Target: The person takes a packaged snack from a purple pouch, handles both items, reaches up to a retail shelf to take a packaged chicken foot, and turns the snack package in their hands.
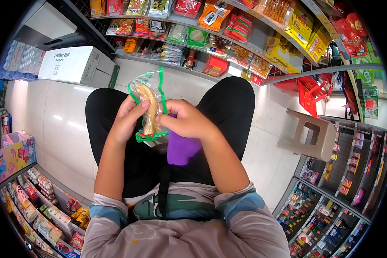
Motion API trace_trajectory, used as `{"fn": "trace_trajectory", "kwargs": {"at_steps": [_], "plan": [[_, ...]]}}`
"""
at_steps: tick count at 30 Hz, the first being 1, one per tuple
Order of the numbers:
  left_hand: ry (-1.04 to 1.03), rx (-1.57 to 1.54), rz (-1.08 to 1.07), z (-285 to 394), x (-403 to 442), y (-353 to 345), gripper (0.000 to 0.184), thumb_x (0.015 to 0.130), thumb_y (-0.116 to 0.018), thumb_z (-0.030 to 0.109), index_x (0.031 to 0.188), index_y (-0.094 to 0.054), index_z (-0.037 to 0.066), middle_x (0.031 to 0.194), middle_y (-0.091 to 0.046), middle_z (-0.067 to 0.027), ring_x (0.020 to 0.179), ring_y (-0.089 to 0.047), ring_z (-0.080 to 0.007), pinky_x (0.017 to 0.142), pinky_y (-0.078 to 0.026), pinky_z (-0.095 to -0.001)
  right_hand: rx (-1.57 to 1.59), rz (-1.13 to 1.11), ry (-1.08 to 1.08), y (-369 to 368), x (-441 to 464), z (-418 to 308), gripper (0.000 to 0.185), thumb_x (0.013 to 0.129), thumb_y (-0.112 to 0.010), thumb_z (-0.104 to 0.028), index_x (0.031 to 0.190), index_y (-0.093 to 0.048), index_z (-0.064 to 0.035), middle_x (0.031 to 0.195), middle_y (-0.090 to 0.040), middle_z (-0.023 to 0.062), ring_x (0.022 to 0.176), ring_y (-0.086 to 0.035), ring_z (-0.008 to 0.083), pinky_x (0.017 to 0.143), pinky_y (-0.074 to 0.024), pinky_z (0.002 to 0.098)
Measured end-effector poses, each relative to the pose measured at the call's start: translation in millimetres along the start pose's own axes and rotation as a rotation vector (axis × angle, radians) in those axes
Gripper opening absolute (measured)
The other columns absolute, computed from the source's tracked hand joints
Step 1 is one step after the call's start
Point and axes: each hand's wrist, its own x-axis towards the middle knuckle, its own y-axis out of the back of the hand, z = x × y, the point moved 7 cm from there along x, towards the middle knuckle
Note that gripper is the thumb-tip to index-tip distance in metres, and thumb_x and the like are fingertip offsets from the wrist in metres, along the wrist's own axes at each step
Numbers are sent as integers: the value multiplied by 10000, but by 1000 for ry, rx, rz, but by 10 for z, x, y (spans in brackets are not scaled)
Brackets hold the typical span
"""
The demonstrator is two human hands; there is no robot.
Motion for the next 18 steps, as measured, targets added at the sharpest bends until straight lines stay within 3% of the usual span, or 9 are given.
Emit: {"fn": "trace_trajectory", "kwargs": {"at_steps": [2,8,18], "plan": [[-12,-4,-16,33,-6,-12,317,977,-615,199,1236,-548,28,1104,-626,-20,1027,-571,-91,908,-457,-273,-98,31,71,-11,4,-81,181,948,-629,-174,1029,-663,-17,890,-647,-26,797,-553,31,709,-468,235],[4,20,-52,20,-27,-38,305,971,-618,167,1235,-547,31,1109,-624,-23,1015,-579,-90,889,-470,-268,-182,206,1,130,26,-54,245,943,-668,-266,944,-674,-20,715,-553,-52,647,-446,27,557,-374,230],[-35,87,-64,15,-26,-47,288,978,-603,166,1227,-559,28,1094,-627,-19,996,-573,-81,879,-472,-263,-401,231,70,64,15,-210,299,928,-687,-301,902,-669,-4,678,-553,-22,616,-461,51,536,-376,244]]}}
